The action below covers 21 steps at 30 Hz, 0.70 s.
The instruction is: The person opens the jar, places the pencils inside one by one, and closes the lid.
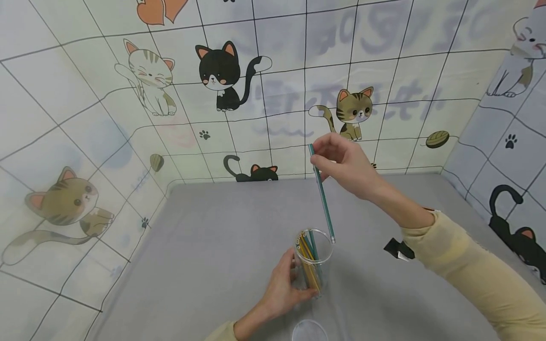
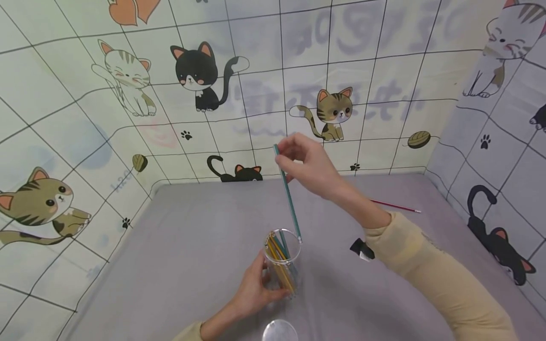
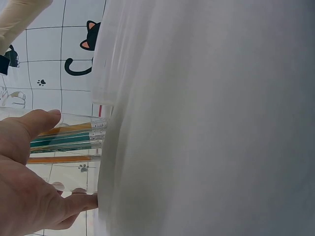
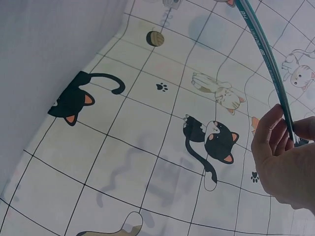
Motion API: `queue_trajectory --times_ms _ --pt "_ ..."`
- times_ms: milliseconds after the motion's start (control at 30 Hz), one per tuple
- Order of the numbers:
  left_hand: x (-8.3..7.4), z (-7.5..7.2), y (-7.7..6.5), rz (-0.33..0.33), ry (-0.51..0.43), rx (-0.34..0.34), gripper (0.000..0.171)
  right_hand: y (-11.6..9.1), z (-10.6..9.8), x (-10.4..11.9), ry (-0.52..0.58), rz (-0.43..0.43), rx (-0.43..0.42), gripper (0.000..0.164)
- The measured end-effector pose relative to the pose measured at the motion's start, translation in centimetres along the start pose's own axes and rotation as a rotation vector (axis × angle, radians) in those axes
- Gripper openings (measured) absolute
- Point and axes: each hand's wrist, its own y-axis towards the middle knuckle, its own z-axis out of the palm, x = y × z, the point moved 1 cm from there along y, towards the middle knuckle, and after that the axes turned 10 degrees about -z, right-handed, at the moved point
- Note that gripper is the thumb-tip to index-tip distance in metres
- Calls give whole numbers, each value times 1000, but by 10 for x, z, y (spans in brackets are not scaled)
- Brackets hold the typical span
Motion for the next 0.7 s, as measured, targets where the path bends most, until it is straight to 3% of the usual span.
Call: queue_trajectory --times_ms 267,700 --pt "-1 -1 1 -4 0 7 88 2 4 -4 31 -24 -27 19" --pt "-1 -2 1 -28 11 23 85 -8 16 -19 63 13 48 16"
